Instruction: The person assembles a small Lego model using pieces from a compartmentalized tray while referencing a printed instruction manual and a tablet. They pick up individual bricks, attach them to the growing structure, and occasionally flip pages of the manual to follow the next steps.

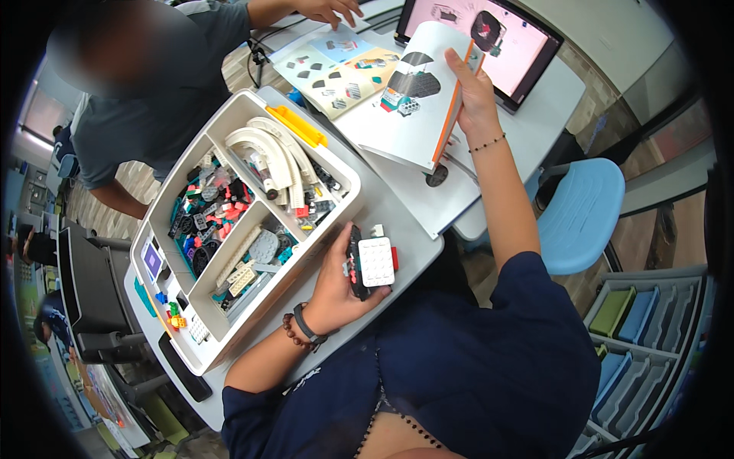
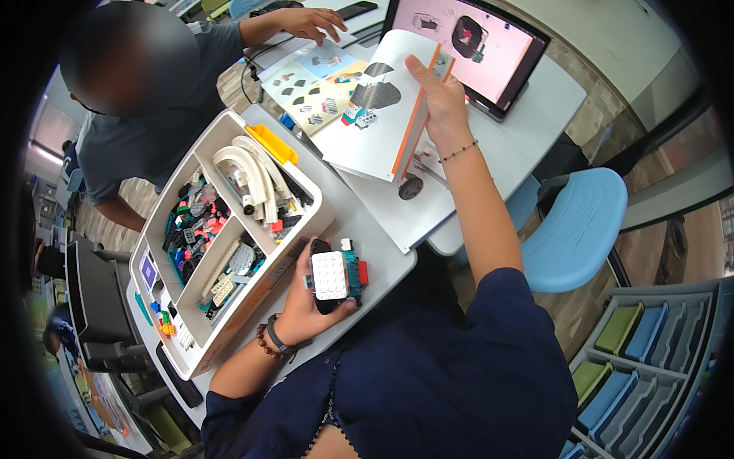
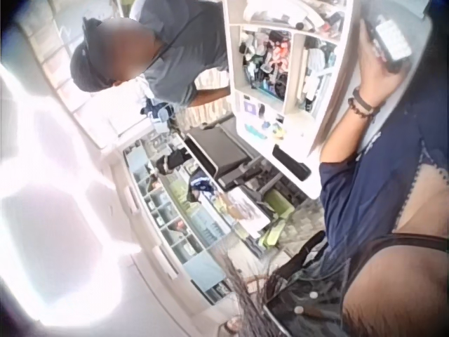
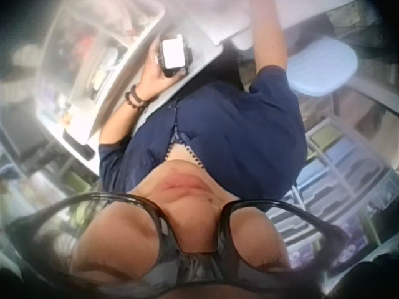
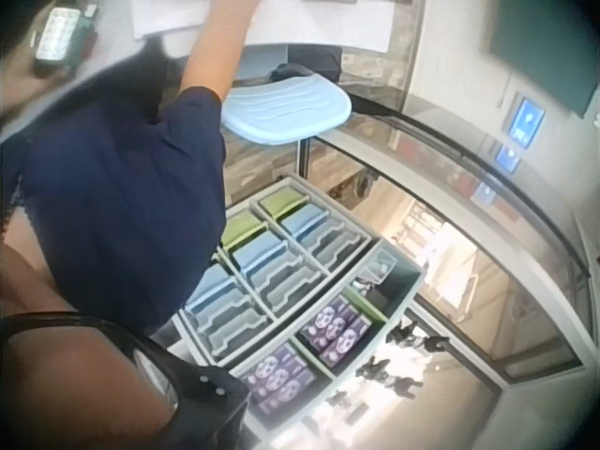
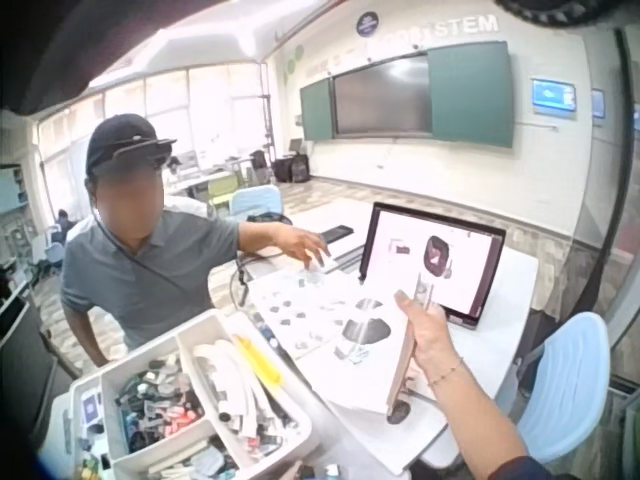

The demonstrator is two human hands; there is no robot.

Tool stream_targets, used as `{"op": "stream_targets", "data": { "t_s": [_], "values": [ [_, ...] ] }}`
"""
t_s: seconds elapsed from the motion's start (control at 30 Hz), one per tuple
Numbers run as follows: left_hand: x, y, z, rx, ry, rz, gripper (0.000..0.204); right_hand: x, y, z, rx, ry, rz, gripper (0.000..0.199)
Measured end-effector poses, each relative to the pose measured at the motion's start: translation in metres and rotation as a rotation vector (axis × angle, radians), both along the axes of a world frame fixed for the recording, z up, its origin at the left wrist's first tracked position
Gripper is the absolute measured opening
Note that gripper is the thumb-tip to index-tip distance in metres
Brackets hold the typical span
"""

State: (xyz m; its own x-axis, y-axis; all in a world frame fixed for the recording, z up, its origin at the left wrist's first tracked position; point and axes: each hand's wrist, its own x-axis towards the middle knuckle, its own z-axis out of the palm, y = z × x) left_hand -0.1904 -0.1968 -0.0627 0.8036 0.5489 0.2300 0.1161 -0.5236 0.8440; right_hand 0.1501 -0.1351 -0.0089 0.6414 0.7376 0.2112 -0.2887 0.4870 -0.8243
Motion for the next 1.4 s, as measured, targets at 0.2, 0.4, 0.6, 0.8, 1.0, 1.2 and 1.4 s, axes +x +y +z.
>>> {"op": "stream_targets", "data": {
  "t_s": [0.2,0.4,0.6,0.8,1.0,1.2,1.4],
  "values": [
    [-0.003,0.0,-0.004,-0.06,0.06,-0.005,0.106,-0.022,0.061,0.008,-0.015,-0.011,-0.012,0.05],
    [-0.005,0.002,0.0,0.007,0.077,0.008,0.108,-0.035,0.124,-0.003,-0.178,0.123,0.043,0.065],
    [-0.002,0.001,0.008,0.008,0.023,0.007,0.1,-0.028,0.156,-0.026,-0.128,0.129,0.155,0.042],
    [-0.004,-0.003,0.009,-0.004,0.029,0.024,0.098,-0.032,0.112,-0.008,-0.182,0.02,0.123,0.041],
    [-0.002,-0.001,0.008,0.003,0.023,0.026,0.098,-0.019,0.078,-0.01,-0.186,-0.123,0.09,0.037],
    [-0.003,0.0,0.006,0.009,0.031,0.023,0.1,-0.02,0.056,-0.021,-0.257,-0.281,0.071,0.03],
    [-0.003,0.001,0.004,0.016,0.011,0.013,0.1,-0.024,0.049,-0.04,-0.365,-0.631,0.095,0.027]
  ]
}}
